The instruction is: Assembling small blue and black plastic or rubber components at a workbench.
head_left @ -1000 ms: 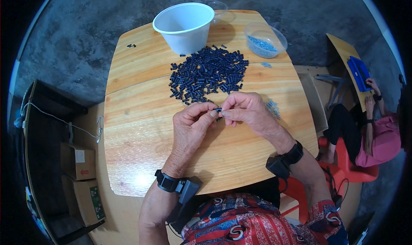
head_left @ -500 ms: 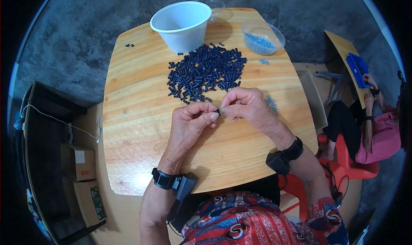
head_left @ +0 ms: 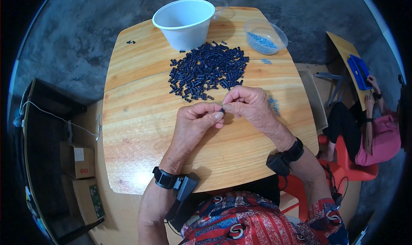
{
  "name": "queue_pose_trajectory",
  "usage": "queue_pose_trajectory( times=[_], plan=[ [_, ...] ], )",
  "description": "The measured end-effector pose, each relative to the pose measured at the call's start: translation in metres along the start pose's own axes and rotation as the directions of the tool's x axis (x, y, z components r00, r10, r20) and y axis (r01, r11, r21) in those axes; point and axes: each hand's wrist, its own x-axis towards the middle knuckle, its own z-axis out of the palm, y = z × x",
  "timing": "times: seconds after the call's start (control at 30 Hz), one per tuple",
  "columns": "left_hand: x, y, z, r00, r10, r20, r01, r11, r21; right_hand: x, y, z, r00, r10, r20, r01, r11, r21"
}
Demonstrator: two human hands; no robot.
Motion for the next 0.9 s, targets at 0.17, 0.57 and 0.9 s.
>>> queue_pose_trajectory(
  times=[0.17,0.57,0.9],
  plan=[
    [0.000,0.001,0.003,0.999,-0.048,-0.026,0.048,0.999,-0.012,0.000,0.008,0.000,0.989,-0.140,-0.038,0.136,0.988,-0.079],
    [0.000,0.000,0.003,0.993,-0.107,-0.046,0.106,0.994,-0.024,0.002,0.007,-0.001,0.955,-0.297,-0.006,0.280,0.907,-0.315],
    [0.000,-0.002,0.002,0.993,-0.111,-0.033,0.110,0.993,-0.031,-0.001,-0.002,-0.002,0.947,-0.319,0.031,0.303,0.861,-0.409]
  ],
)
